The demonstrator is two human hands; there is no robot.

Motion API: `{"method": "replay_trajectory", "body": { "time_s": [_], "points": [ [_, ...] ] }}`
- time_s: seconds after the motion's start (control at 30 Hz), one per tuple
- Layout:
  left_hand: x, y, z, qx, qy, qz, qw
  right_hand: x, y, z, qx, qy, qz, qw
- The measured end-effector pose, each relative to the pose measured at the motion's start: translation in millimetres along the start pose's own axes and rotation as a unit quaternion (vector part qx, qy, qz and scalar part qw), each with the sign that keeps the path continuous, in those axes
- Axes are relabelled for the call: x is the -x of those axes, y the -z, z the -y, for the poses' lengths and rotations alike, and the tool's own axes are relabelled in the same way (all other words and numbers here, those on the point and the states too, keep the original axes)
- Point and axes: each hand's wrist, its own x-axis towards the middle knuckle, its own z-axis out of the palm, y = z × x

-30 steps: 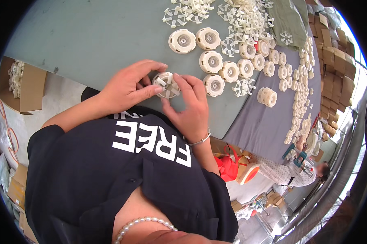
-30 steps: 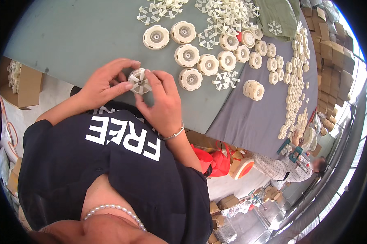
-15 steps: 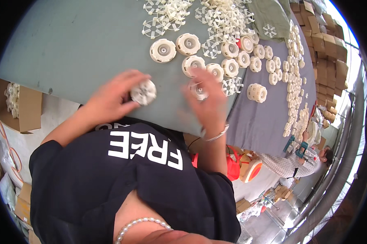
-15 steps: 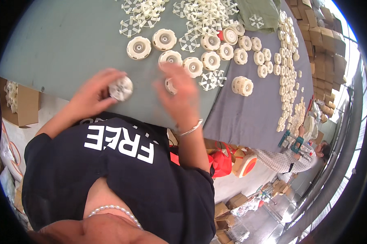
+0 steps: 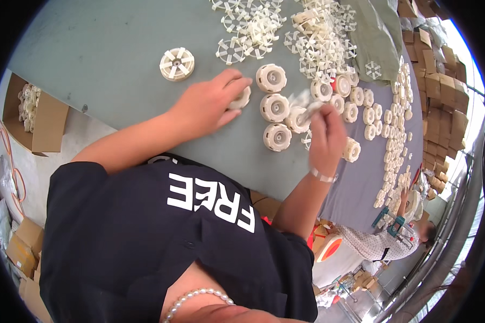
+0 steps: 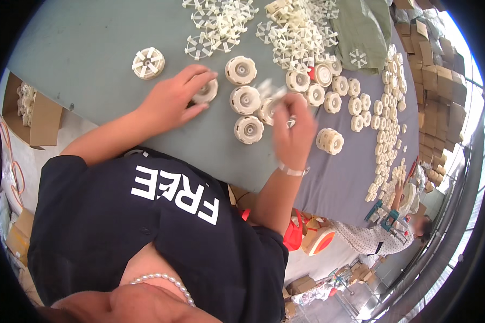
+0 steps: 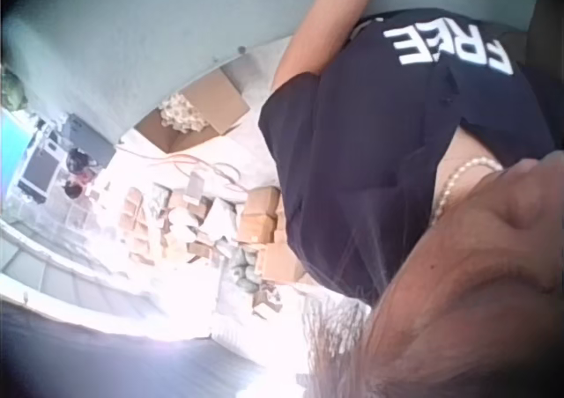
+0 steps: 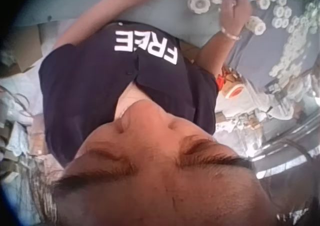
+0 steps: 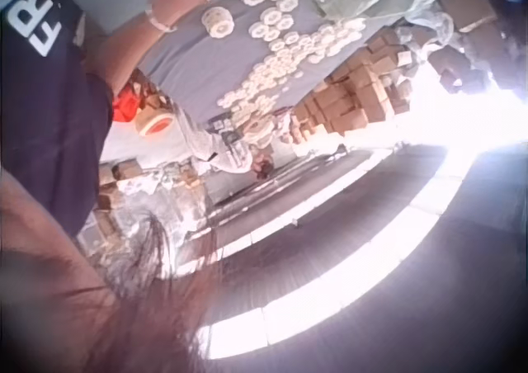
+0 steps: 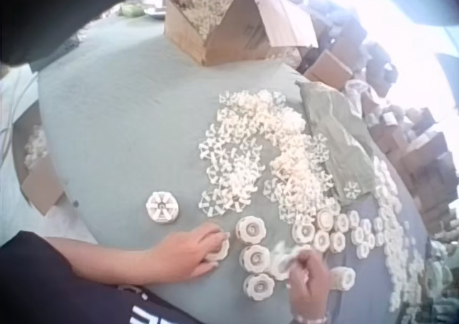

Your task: The person assembles small white plastic components on a table. They pick up circular bases and star-shaped inserts, fit them together, and place the assembled units into a cardboard box. The person also briefly uses a red marker to write on the box.

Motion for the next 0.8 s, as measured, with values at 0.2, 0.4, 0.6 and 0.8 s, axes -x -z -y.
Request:
{"method": "replay_trajectory", "body": {
  "time_s": [0.2, 0.4, 0.6, 0.8],
  "points": [
    [54, 27, 1, 0.173, 0.048, 0.075, 0.981, 94, -82, 8, 0.101, 0.042, 0.115, 0.987],
    [61, 30, 7, 0.288, 0.099, 0.063, 0.95, 98, -73, 6, 0.064, 0.051, 0.147, 0.986],
    [63, 29, 10, 0.261, 0.083, 0.045, 0.961, 87, -65, 4, -0.012, 0.061, 0.083, 0.995],
    [67, 31, 13, 0.377, 0.133, 0.049, 0.915, 44, -88, 25, 0.007, 0.202, 0.153, 0.967]
  ]
}}
